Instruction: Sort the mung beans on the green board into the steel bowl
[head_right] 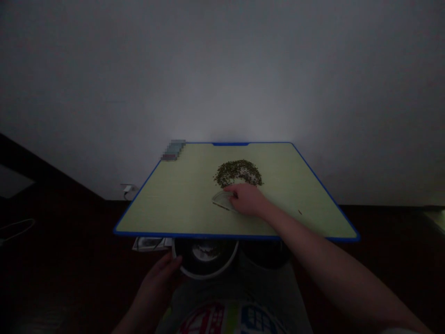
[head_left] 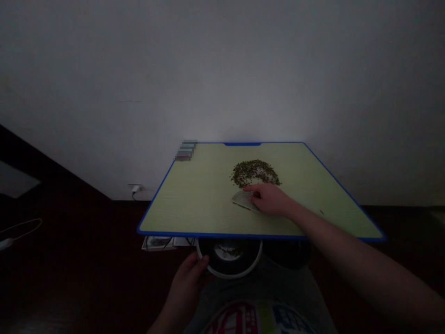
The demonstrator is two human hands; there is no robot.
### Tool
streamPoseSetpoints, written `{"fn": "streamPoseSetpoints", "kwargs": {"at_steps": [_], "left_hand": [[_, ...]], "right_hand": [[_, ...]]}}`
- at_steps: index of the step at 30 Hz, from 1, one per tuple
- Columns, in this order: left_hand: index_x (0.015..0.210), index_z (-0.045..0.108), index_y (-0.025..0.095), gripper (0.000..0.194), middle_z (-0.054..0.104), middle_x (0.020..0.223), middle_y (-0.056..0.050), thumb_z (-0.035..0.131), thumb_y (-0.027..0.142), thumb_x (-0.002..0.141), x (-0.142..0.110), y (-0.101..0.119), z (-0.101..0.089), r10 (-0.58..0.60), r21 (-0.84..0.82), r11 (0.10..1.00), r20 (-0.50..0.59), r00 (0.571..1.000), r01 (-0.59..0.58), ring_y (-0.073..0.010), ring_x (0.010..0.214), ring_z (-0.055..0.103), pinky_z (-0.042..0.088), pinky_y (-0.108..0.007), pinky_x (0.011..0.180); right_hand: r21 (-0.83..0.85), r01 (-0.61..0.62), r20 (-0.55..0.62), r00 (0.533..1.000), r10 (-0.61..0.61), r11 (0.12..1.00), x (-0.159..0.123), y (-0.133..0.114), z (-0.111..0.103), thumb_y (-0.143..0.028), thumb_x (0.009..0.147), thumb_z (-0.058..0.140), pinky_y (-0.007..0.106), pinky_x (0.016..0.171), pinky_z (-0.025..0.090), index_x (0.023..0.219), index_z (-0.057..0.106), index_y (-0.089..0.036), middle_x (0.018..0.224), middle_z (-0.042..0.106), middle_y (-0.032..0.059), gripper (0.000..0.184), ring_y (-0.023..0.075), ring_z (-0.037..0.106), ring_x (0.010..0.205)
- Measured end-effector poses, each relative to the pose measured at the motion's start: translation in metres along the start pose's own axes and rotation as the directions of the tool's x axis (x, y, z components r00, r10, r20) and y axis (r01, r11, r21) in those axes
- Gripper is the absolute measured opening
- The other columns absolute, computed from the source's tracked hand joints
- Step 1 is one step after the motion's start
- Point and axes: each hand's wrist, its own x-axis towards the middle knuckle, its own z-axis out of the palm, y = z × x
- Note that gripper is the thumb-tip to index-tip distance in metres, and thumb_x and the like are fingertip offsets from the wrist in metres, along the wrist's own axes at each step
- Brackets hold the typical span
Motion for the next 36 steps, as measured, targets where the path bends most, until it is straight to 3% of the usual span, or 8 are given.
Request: {"fn": "streamPoseSetpoints", "kwargs": {"at_steps": [7,13,16,25,36], "left_hand": [[0.092,0.068,0.015,0.025,0.077,0.084,-0.008,0.072,0.024,0.069,0.003,-0.004,-0.004,0.025,0.016,1.000,0.028,0.999,-0.025,-0.0248,0.086,0.071,0.054,-0.032,0.073],[0.090,0.069,0.014,0.026,0.077,0.080,-0.008,0.074,0.023,0.066,0.000,-0.001,-0.001,0.028,-0.005,1.000,0.011,1.000,-0.028,-0.0253,0.080,0.071,0.054,-0.033,0.071],[0.087,0.068,0.014,0.025,0.077,0.079,-0.008,0.075,0.024,0.065,-0.001,0.000,-0.001,0.013,0.006,1.000,-0.029,0.999,-0.013,-0.0252,0.079,0.072,0.054,-0.033,0.071],[0.088,0.068,0.015,0.023,0.077,0.081,-0.008,0.073,0.024,0.067,-0.004,0.002,0.001,0.034,0.002,0.999,0.010,0.999,-0.034,-0.0246,0.082,0.071,0.054,-0.031,0.070],[0.088,0.068,0.016,0.018,0.077,0.082,-0.007,0.070,0.023,0.071,-0.002,0.000,-0.001,0.015,-0.019,1.000,0.064,0.998,-0.014,-0.0251,0.087,0.070,0.052,-0.034,0.078]], "right_hand": [[0.033,0.029,0.002,1.000,-0.029,0.999,-0.010,-0.012,0.005,-0.022,0.080,0.048,0.025,0.067,0.041,0.120,0.063,-0.021,0.082,0.071,0.0044,0.043,0.0157,0.061,0.072],[0.050,0.053,0.027,0.998,-0.055,0.997,-0.010,-0.025,0.010,-0.025,0.080,0.049,0.026,0.067,0.042,0.120,0.063,-0.023,0.087,0.071,0.0046,0.042,0.0160,0.062,0.073],[0.061,0.077,0.036,0.996,-0.080,0.995,-0.011,-0.031,0.011,-0.025,0.081,0.048,0.027,0.071,0.043,0.120,0.063,-0.023,0.092,0.072,0.0052,0.042,0.0168,0.063,0.077],[0.116,0.161,0.068,0.983,-0.169,0.980,-0.022,-0.036,0.014,-0.024,0.081,0.049,0.032,0.085,0.045,0.121,0.062,-0.025,0.113,0.067,0.0051,0.042,0.0206,0.062,0.098],[0.156,0.210,0.135,0.963,-0.231,0.965,-0.033,-0.044,0.011,-0.023,0.082,0.049,0.029,0.081,0.045,0.121,0.062,-0.023,0.107,0.070,0.0058,0.041,0.0187,0.064,0.092]]}}
